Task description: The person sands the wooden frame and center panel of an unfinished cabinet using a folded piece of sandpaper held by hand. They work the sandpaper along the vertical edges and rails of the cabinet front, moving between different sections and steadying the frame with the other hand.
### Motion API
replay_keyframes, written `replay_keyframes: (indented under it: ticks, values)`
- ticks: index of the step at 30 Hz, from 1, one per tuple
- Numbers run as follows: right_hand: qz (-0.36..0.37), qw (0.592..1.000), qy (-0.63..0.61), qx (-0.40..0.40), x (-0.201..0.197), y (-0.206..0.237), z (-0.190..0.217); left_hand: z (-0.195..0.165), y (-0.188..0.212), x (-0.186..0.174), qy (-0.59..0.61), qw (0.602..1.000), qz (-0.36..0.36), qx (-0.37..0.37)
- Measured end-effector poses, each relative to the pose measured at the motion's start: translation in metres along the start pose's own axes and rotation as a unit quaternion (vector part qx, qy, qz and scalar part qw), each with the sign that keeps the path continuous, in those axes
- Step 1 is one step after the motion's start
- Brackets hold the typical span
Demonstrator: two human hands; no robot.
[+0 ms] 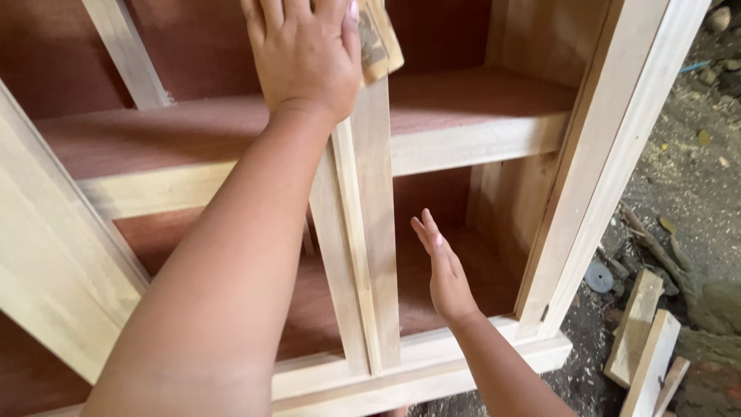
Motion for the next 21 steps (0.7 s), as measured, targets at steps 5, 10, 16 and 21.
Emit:
replay_keyframes:
  ticks: [5,10,16,21]
  values:
    - [0.052,0.993,-0.071,0.080,0.004,0.002,-0.016,-0.007,0.062,0.014,0.085,0.979,-0.184,0.016]
    - [0.071,0.977,-0.185,0.073,0.000,-0.008,-0.036,-0.035,0.177,0.099,0.079,0.988,-0.124,0.044]
    - [0.062,0.971,-0.214,0.093,-0.015,-0.008,-0.062,-0.074,0.365,0.229,0.062,0.992,-0.061,0.088]
    - [0.108,0.973,-0.185,0.090,-0.029,0.005,-0.080,-0.099,0.453,0.267,0.057,0.993,-0.020,0.101]
Point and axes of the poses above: each hand's wrist, its own y-axis away from the middle knuckle, its own x-axis out of the palm, z = x × y, the point moved 1 cm from there along -y, towards the middle knuckle, and after that the axes turned 15 degrees about -y, right-handed, at the moved point
